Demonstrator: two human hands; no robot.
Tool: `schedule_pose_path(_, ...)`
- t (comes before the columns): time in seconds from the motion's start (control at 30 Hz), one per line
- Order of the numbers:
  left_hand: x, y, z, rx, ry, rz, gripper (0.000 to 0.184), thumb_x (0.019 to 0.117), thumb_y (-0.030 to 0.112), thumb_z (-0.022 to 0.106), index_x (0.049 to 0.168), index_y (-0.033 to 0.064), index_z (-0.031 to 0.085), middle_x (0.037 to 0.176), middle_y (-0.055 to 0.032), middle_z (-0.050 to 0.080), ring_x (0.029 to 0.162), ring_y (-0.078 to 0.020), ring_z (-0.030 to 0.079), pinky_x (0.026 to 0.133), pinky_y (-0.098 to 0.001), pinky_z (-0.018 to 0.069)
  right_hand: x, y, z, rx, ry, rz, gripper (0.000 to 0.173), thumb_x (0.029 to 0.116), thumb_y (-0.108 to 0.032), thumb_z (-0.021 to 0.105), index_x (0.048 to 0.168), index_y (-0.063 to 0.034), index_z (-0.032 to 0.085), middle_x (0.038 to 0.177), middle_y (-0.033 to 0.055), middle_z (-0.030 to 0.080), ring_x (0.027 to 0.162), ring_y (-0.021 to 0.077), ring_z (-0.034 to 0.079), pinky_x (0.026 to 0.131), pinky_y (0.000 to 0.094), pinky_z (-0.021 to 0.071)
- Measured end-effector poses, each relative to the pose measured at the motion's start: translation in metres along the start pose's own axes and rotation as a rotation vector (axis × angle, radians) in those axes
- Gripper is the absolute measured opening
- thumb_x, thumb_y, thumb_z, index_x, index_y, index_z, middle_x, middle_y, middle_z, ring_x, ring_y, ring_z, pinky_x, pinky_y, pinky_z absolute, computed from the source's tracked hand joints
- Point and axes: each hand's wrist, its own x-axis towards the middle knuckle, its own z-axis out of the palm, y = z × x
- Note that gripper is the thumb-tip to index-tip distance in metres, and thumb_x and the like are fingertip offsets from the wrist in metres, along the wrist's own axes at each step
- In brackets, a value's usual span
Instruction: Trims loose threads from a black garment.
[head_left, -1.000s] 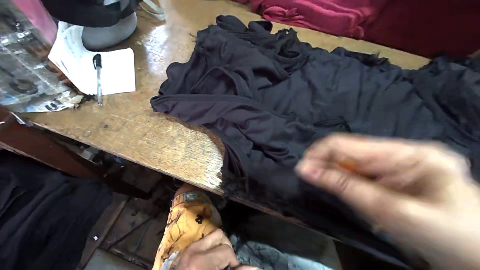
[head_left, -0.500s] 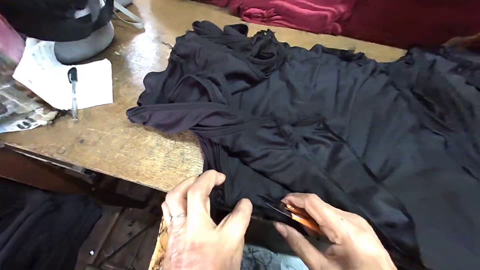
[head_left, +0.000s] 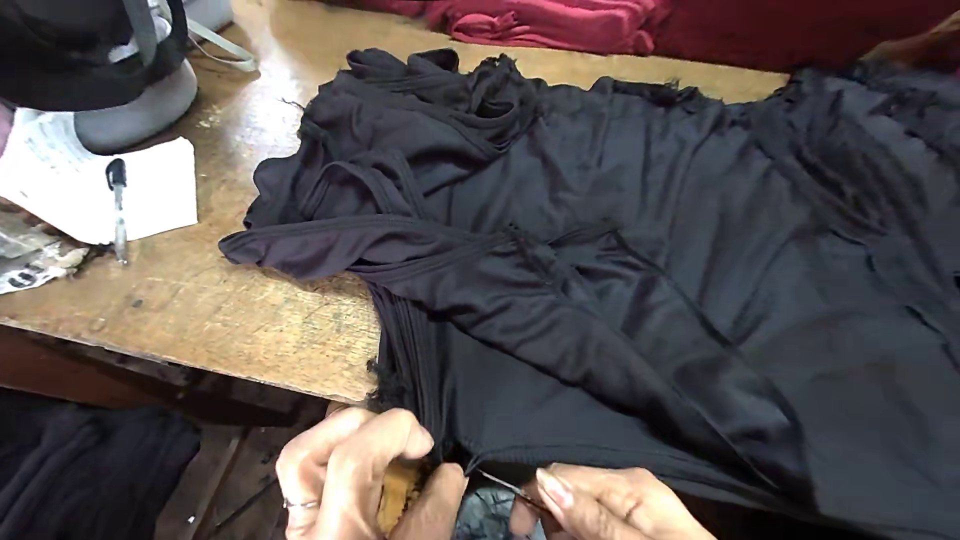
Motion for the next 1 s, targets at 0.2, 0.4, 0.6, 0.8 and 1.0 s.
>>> schedule_pose_path(0.2,-0.002,-0.003,0.003,-0.1,0.027,0.023,0.01,0.0899,0.012,0.079,0.096,0.0187,0.073,0.112,0.0008,0.054,0.113,-0.007,0.047,0.095,-0.0185,0.0369,0.009,-0.011,0.008,0.055,0.064,0.084,0.033,0.1085,-0.019,0.049,0.092,-0.0055,0.074,0.062,-0.0123,0.05,0.049,-0.0058,0.036,0.044,0.0139,0.0277)
schedule_pose_path(0.4,-0.005,-0.009,0.005,-0.116,0.042,0.031,0.008,0.0914,0.012,0.077,0.094,0.017,0.071,0.11,0.0012,0.054,0.113,-0.0075,0.047,0.095,-0.019,0.0374,0.015,-0.01,0.008,-0.007,0.047,0.105,0.031,0.1078,-0.016,0.05,0.086,-0.0058,0.07,0.059,-0.0101,0.047,0.048,-0.0041,0.035,0.045,0.0158,0.027)
schedule_pose_path(0.6,-0.009,-0.02,-0.006,-0.237,-0.015,-0.039,0.003,0.0961,0.021,0.073,0.094,0.0196,0.072,0.116,0.0032,0.057,0.117,-0.0047,0.049,0.099,-0.0204,0.0396,0.013,-0.017,0.006,-0.096,-0.074,-0.053,0.038,0.1108,-0.017,0.041,0.095,0.0016,0.07,0.068,-0.0061,0.053,0.055,-0.004,0.041,0.05,0.0152,0.0334)
schedule_pose_path(0.8,-0.012,-0.027,-0.002,-0.544,0.034,-0.21,0.03,0.0963,0.02,0.074,0.125,0.0118,0.068,0.132,-0.0075,0.061,0.099,-0.0137,0.07,0.081,-0.0286,0.063,0.016,-0.038,0.0,-0.247,-0.019,-0.252,0.033,0.1105,-0.021,0.046,0.106,0.0051,0.066,0.074,-0.0001,0.057,0.062,-0.0012,0.049,0.056,0.0163,0.0407)
schedule_pose_path(1.0,0.005,-0.028,0.007,-0.193,0.091,-0.078,0.017,0.0952,0.019,0.074,0.107,0.0064,0.077,0.104,-0.0081,0.072,0.088,-0.0094,0.067,0.076,-0.0233,0.057,0.028,-0.036,0.001,-0.356,0.046,-0.365,0.044,0.1135,-0.022,0.036,0.112,0.0068,0.069,0.078,-0.0002,0.058,0.065,-0.0036,0.046,0.057,0.0131,0.0371)
